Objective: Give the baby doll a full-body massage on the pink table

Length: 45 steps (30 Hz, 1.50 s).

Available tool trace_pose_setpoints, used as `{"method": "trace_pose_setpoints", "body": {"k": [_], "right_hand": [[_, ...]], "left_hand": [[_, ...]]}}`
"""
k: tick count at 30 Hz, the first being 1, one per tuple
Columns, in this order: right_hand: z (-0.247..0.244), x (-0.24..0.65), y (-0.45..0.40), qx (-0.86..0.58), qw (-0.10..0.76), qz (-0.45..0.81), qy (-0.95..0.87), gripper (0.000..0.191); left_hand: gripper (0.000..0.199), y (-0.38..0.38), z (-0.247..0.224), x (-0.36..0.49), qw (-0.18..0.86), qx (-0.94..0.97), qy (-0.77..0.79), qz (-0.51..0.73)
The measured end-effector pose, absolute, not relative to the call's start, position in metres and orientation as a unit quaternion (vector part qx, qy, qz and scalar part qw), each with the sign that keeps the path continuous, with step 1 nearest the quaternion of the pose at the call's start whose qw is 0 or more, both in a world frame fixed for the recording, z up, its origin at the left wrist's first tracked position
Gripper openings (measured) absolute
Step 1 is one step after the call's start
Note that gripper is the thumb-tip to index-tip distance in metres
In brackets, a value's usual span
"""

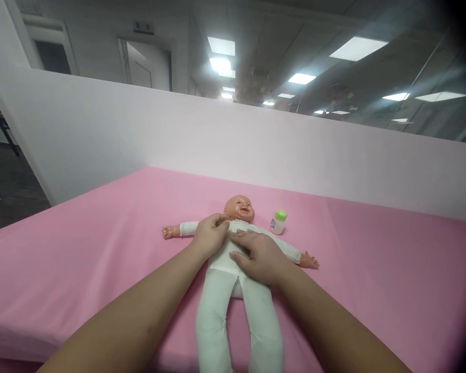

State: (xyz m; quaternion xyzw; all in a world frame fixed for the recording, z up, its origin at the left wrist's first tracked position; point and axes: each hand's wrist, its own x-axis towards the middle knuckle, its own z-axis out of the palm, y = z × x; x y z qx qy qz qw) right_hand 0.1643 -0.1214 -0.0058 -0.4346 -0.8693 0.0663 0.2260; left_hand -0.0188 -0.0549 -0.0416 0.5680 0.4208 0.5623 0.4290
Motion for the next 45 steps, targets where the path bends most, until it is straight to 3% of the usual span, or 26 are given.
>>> {"method": "trace_pose_setpoints", "body": {"k": [5, 12, 18, 25, 29, 38, 42, 45], "right_hand": [[-0.004, 0.172, -0.129, -0.333, 0.235, 0.099, -0.907, 0.038], [-0.037, 0.192, -0.122, -0.166, 0.255, 0.102, -0.947, 0.042], [-0.051, 0.206, -0.106, -0.297, 0.195, 0.073, -0.932, 0.069], [-0.059, 0.217, -0.084, -0.416, 0.196, 0.101, -0.882, 0.072], [-0.059, 0.225, -0.077, -0.470, 0.218, 0.121, -0.847, 0.076], [-0.038, 0.227, -0.079, -0.506, 0.283, 0.147, -0.802, 0.052], [-0.037, 0.228, -0.078, -0.494, 0.285, 0.148, -0.807, 0.045], [-0.038, 0.229, -0.077, -0.487, 0.284, 0.154, -0.812, 0.042]], "left_hand": [[0.014, -0.041, -0.058, -0.025, 0.374, 0.605, 0.447, 0.542], [0.041, -0.038, -0.062, -0.018, 0.207, 0.700, 0.543, 0.415], [0.043, -0.038, -0.066, -0.015, 0.182, 0.709, 0.559, 0.390], [0.044, -0.048, -0.072, -0.008, 0.117, 0.730, 0.549, 0.390], [0.044, -0.049, -0.069, -0.012, 0.120, 0.742, 0.532, 0.389], [0.026, -0.072, -0.038, -0.027, 0.201, 0.749, 0.409, 0.481], [0.028, -0.115, -0.018, -0.016, 0.278, 0.882, 0.168, 0.342], [0.038, -0.132, -0.016, -0.006, 0.285, 0.911, 0.096, 0.284]]}}
